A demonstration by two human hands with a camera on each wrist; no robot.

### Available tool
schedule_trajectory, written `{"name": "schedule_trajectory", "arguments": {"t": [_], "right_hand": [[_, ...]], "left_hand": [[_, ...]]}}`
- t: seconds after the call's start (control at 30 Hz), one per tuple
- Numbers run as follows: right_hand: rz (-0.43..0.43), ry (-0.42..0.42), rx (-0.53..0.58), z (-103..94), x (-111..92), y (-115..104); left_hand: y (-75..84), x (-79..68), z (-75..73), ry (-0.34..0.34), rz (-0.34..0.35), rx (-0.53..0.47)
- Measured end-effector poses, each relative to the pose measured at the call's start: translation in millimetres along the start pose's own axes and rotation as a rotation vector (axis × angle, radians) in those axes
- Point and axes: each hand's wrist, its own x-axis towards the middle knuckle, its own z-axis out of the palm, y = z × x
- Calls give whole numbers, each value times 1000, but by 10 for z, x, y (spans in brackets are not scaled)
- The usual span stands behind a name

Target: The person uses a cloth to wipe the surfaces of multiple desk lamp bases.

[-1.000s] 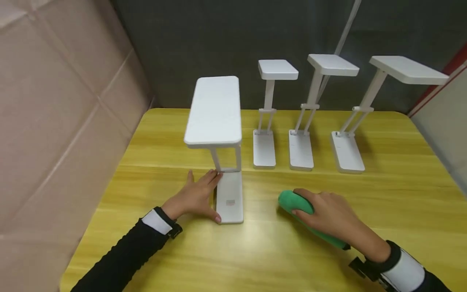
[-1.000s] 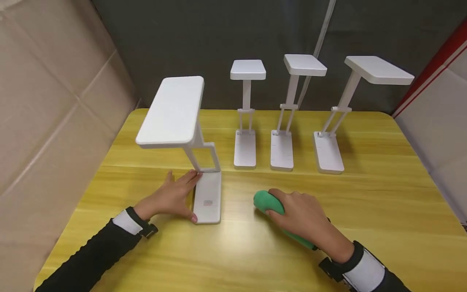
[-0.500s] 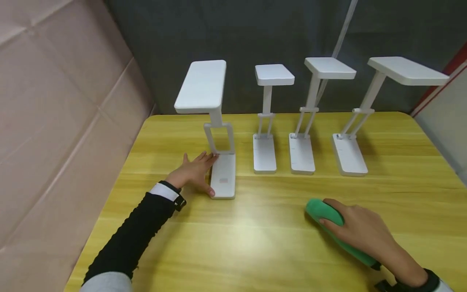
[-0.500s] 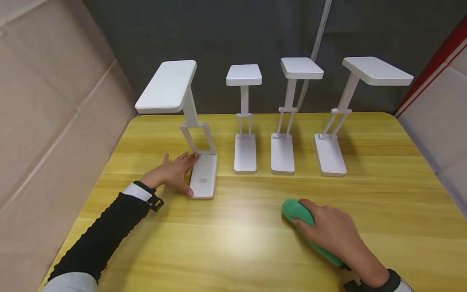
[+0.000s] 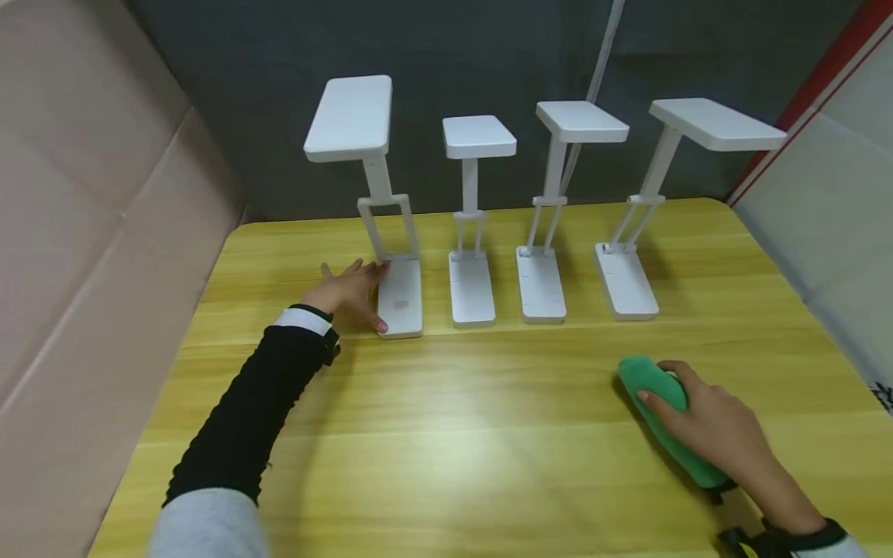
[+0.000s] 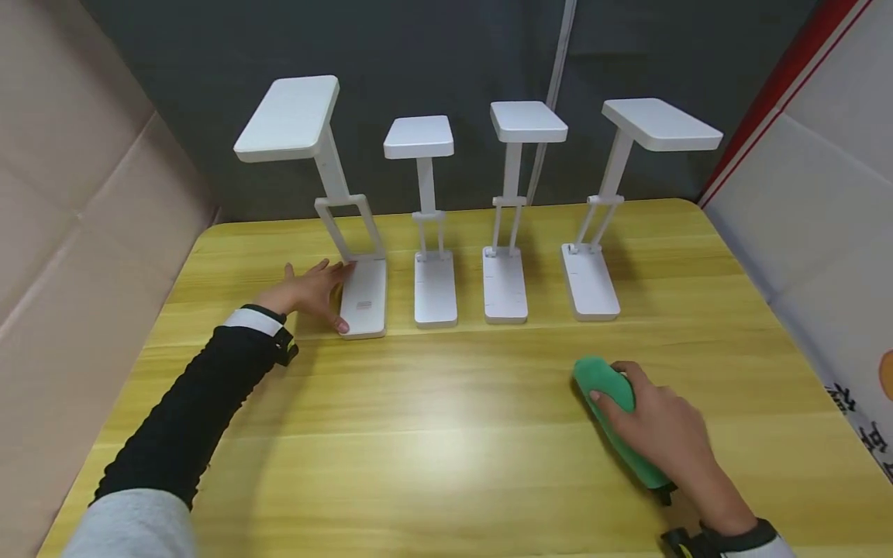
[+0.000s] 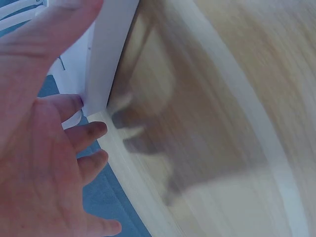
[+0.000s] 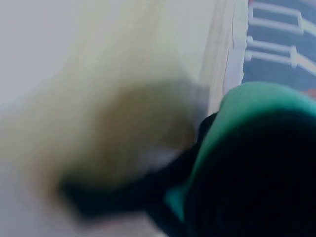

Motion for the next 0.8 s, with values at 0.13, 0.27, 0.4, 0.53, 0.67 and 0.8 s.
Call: {"name": "schedule_trajectory", "arguments": {"t": [0.13, 0.27, 0.4, 0.53, 0.67, 0.8], "right_hand": [[44, -76, 229, -3, 75, 121], [38, -123, 344, -29, 153, 205], [2, -27, 206, -57, 202, 275], [-8, 51, 26, -25, 234, 327], [-35, 46, -38, -7, 261, 355], [-34, -55, -38, -114, 281, 406]], "left_hand": [[-66, -47, 17, 19, -5, -4], [-118, -138, 112, 92, -27, 10], [-76, -281, 239, 226, -22, 47], [15, -462, 338, 352, 8, 125], [43, -645, 400, 429, 47, 158], [58, -816, 412, 482, 74, 166]]}}
